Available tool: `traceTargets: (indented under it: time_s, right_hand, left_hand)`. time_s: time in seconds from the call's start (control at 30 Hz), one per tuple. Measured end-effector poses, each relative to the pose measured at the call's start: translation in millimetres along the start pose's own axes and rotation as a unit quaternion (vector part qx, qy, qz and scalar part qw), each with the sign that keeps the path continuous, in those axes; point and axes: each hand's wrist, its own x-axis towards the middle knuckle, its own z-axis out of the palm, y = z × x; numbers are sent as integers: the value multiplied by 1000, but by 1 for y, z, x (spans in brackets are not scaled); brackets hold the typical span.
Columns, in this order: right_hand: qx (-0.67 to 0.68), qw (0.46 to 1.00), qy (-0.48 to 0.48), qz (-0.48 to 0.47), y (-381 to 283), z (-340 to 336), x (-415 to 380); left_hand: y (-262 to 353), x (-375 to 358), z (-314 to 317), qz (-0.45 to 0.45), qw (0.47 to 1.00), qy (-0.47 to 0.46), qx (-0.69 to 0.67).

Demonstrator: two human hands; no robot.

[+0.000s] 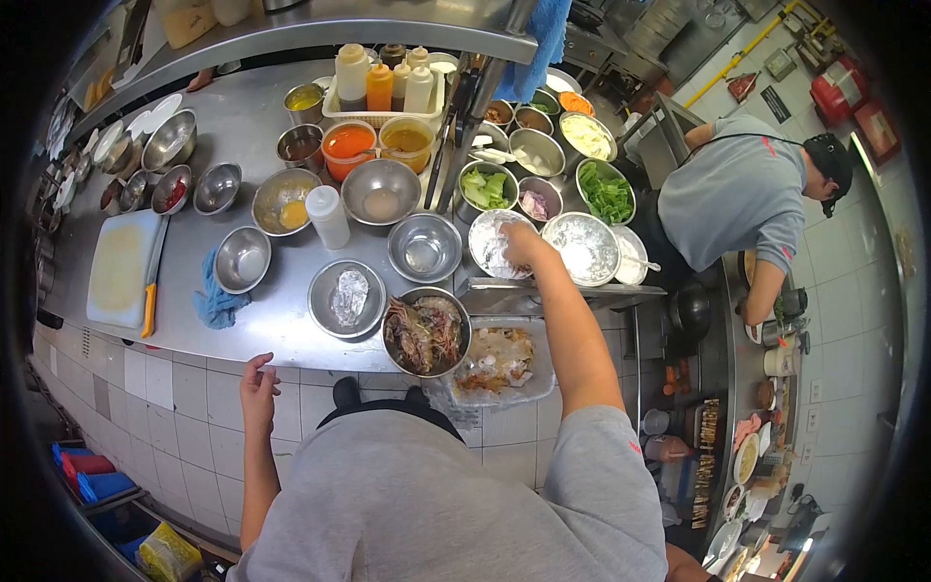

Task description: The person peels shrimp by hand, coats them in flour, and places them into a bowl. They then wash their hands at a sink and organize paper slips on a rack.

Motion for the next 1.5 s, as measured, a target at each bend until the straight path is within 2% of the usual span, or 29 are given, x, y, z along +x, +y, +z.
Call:
traceTargets:
  time_s: [0.13, 0.27, 0.4, 0.43, 0.53, 0.67, 0.73, 0.8, 0.87, 0.9, 1.0, 1.07, 1.13, 1.17, 1.27, 1.33, 1.4, 1.47, 1.5]
  right_hand:
    - [15, 999, -6, 48, -7, 4, 4]
    - [133, 986, 86, 54, 9, 23, 14]
    - [98, 992, 58, 54, -9, 4, 4]
    - [143, 984, 100, 41, -11, 2, 2]
    - [265, 951, 143, 69, -11, -6, -1]
    - [180, 959, 203, 80, -26, -35, -18]
    - [95, 953, 283, 59, -35, -37, -26]
    - [76, 957, 276, 51, -42, -23, -29]
    - [42, 989, 127, 71, -62, -10, -29]
    - [31, 994, 92, 46, -69, -6, -28]
    - [25, 995, 59, 70, -75, -12, -23]
    - [19, 994, 70, 88, -73, -23, -29]
    - [46, 978, 148, 140, -67, -37, -35]
    - [45, 978, 148, 139, -63, -43, -40]
    - [145, 935, 305, 111, -44, -56, -56]
    - [204, 917, 314, 137, -42, -72, -61]
    - [248, 893, 366, 79, -45, -76, -61]
    - [378, 873, 303, 63, -95, -103, -75]
    - [428, 860, 275, 51, -105, -96, -68]
  left_hand:
    - [-2, 4, 5, 6, 1000, 4, 1]
    - [10, 2, 5, 6, 1000, 3, -6]
    - [4, 4, 2, 0, 1000, -3, -19]
    - [2, 5, 3, 3, 1000, -8, -22]
    - [0, 5, 2, 21, 999, 5, -31]
    - [3, 8, -1, 26, 999, 7, -29]
    - [4, 9, -3, 39, 999, 15, -31]
    - [2, 11, -4, 42, 999, 10, -30]
    - [3, 13, -2, 45, 999, 4, -30]
    - [4, 14, 0, 47, 998, -2, -31]
    - [10, 14, 4, 50, 998, -11, -31]
    - [12, 14, 2, 53, 998, -16, -32]
    - [10, 15, 1, 45, 998, -13, -39]
    - [8, 15, -1, 45, 998, -12, -41]
    - [3, 14, -6, 46, 998, -13, -43]
    - [-2, 16, -9, 38, 998, -22, -50]
    - [-2, 19, -10, 38, 998, -22, -45]
    - [1, 21, -12, 33, 999, -14, -35]
    - [3, 24, -11, 38, 998, -21, -35]
